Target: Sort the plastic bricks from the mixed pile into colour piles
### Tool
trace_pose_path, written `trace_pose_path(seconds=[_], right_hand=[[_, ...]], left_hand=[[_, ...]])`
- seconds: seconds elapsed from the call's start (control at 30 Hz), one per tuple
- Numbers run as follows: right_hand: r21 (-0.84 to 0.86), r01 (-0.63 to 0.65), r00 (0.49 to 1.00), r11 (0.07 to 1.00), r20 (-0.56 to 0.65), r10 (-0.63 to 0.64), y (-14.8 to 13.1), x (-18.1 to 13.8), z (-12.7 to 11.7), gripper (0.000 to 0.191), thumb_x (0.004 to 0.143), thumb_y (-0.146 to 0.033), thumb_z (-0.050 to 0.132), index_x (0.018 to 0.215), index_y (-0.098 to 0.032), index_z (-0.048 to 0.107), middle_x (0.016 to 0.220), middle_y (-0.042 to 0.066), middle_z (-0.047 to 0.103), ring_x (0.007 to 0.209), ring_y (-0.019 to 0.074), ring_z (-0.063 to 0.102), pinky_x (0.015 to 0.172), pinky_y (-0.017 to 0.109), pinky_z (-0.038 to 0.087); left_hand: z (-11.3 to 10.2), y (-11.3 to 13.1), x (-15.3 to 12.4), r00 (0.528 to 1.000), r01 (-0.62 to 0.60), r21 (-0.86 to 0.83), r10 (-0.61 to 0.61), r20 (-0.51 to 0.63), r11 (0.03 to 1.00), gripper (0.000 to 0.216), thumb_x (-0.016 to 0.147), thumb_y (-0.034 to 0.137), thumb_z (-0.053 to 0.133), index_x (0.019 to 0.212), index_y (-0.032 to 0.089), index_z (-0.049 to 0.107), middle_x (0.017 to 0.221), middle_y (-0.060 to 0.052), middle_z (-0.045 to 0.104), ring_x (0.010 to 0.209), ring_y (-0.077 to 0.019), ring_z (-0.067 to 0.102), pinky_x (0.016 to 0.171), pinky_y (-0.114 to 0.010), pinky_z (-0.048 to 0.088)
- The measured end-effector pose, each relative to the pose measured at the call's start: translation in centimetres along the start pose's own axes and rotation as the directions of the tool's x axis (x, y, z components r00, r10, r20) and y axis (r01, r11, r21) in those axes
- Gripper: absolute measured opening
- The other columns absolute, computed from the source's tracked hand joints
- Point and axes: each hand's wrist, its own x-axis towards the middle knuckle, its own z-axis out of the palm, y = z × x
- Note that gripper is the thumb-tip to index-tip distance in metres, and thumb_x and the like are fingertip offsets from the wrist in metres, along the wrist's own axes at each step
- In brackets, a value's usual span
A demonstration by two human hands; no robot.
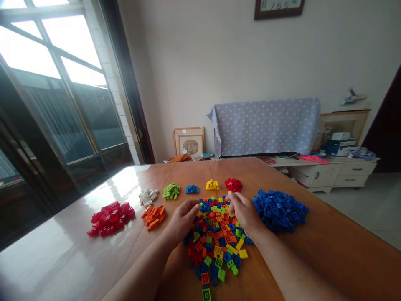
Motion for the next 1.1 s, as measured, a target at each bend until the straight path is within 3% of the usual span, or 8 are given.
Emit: trace_pose_path(seconds=[0.1, 0.2, 0.33, 0.47, 0.7, 0.97, 1.1], right_hand=[[-0.085, 0.039, 0.998, 0.996, 0.054, -0.035, 0.1, -0.1, 0.1, 0.044, 0.088, -0.063, 0.056, 0.082, -0.022, 0.071, 0.052, -0.003, 0.056, 0.055, 0.0153, 0.053, 0.062, 0.026, 0.043], [-0.138, 0.07, 0.994, 0.988, 0.088, -0.058, 0.3, -0.1, 0.1, 0.042, 0.091, -0.059, 0.054, 0.076, -0.022, 0.067, 0.053, -0.004, 0.055, 0.055, 0.0152, 0.054, 0.063, 0.026, 0.042], [-0.173, 0.099, 0.991, 0.98, 0.101, -0.082, 0.1, -0.1, 0.1, 0.042, 0.091, -0.058, 0.052, 0.073, -0.022, 0.064, 0.054, -0.003, 0.057, 0.056, 0.0155, 0.055, 0.062, 0.026, 0.042], [-0.216, 0.114, 0.989, 0.97, 0.115, -0.091, 0.2, -0.1, 0.1, 0.043, 0.092, -0.059, 0.05, 0.074, -0.022, 0.063, 0.057, -0.003, 0.059, 0.059, 0.0162, 0.056, 0.062, 0.026, 0.042], [-0.268, 0.093, 0.99, 0.959, 0.127, -0.061, 0.3, -0.1, 0.0, 0.043, 0.093, -0.059, 0.048, 0.085, -0.021, 0.067, 0.057, -0.004, 0.056, 0.056, 0.0154, 0.054, 0.056, 0.026, 0.039], [-0.273, 0.118, 0.987, 0.955, 0.135, -0.083, 0.4, -0.2, 0.0, 0.045, 0.092, -0.061, 0.047, 0.083, -0.021, 0.066, 0.056, -0.003, 0.056, 0.055, 0.0154, 0.053, 0.057, 0.027, 0.04], [-0.252, 0.123, 0.989, 0.96, 0.116, -0.096, 0.5, -0.1, -0.1, 0.045, 0.092, -0.061, 0.048, 0.079, -0.021, 0.065, 0.055, -0.003, 0.056, 0.057, 0.016, 0.055, 0.06, 0.027, 0.042]], left_hand=[[-0.2, -0.6, 0.1, 1.0, -0.012, 0.125, 0.011, 0.008, 0.992, 0.026, 0.088, 0.036, 0.055, 0.099, 0.016, 0.067, 0.081, -0.002, 0.066, 0.071, -0.0142, 0.057, 0.062, -0.022, 0.044], [-0.4, -1.0, -0.1, 0.997, -0.063, 0.278, 0.048, 0.061, 0.959, 0.017, 0.08, 0.023, 0.056, 0.091, 0.018, 0.069, 0.08, -0.001, 0.066, 0.07, -0.0136, 0.056, 0.062, -0.022, 0.041], [-0.5, -1.0, -0.4, 0.988, -0.143, 0.439, 0.105, 0.111, 0.887, 0.014, 0.075, 0.021, 0.06, 0.082, 0.02, 0.071, 0.086, -0.002, 0.067, 0.076, -0.0157, 0.058, 0.066, -0.024, 0.041], [-0.3, -0.8, -0.4, 0.994, -0.099, 0.517, 0.058, 0.096, 0.85, 0.013, 0.073, 0.021, 0.063, 0.082, 0.02, 0.072, 0.086, -0.003, 0.068, 0.078, -0.0165, 0.059, 0.066, -0.024, 0.04], [-0.1, -1.3, 0.0, 1.0, -0.03, 0.54, 0.02, 0.024, 0.841, 0.011, 0.074, 0.024, 0.064, 0.081, 0.021, 0.072, 0.087, -0.003, 0.07, 0.079, -0.0173, 0.06, 0.063, -0.023, 0.038], [0.0, -1.3, 0.2, 1.0, -0.026, 0.51, 0.017, 0.023, 0.86, 0.008, 0.071, 0.022, 0.062, 0.072, 0.02, 0.07, 0.08, -0.003, 0.07, 0.073, -0.0161, 0.06, 0.061, -0.023, 0.037], [-0.2, -2.2, 0.5, 1.0, -0.005, 0.41, 0.002, 0.006, 0.912, 0.01, 0.073, 0.023, 0.061, 0.073, 0.019, 0.07, 0.074, -0.002, 0.068, 0.068, -0.0151, 0.059, 0.057, -0.023, 0.036]])
